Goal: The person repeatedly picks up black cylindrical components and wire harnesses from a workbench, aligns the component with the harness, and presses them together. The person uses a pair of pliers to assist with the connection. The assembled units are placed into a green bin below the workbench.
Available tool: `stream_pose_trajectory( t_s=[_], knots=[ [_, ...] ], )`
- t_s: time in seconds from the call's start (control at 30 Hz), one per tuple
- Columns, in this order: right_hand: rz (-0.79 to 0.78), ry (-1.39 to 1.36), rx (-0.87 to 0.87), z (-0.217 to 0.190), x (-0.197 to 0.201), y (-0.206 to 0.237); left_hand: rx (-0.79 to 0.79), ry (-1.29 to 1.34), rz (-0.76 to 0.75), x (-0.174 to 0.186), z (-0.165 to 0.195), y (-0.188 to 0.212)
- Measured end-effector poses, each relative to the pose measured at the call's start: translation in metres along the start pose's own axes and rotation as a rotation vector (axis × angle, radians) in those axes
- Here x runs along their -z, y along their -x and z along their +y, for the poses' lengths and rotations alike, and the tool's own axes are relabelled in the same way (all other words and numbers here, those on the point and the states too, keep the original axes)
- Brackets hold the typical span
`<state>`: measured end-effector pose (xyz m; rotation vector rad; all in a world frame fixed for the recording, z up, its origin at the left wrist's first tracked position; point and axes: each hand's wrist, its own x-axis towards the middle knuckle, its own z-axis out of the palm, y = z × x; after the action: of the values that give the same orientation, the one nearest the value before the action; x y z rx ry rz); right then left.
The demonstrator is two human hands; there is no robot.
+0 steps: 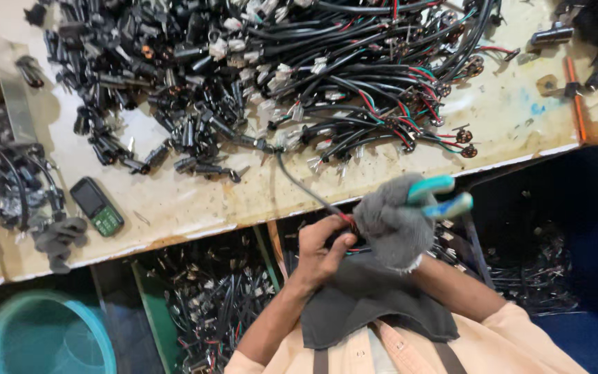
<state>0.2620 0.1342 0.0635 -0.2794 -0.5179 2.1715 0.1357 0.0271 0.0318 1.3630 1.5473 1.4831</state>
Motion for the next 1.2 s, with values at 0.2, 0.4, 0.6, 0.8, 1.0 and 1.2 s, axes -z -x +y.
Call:
stream_pose_trajectory(
  t_s=[0.2,0.4,0.6,0.8,1.0,1.2],
  knots=[
    [0.231,0.786,-0.043,-0.035,-0.003,-0.051,0.025,-0.618,-0.538,0.002,0.012,-0.006],
    [-0.353,2.233,0.605,-0.070,0.002,-0.102,0.292,-0.771,-0.856,0.018,-0.007,-0.004],
    [-0.403,2.101,0.743,-0.041,0.014,-0.046,0.224,-1.120,0.380,0.089,-0.028,-0.056],
    [-0.346,2.194,0.329,-0.018,0.035,-0.035,0.365,-1.139,0.450,0.125,-0.070,-0.109],
    [-0.274,2.083,0.336,-0.017,0.056,-0.057,-0.016,0.001,0.655,0.117,-0.053,-0.080],
    [-0.232,1.379,0.127,-0.035,0.058,-0.046,0.434,0.615,0.332,0.045,-0.019,-0.027]
  ],
)
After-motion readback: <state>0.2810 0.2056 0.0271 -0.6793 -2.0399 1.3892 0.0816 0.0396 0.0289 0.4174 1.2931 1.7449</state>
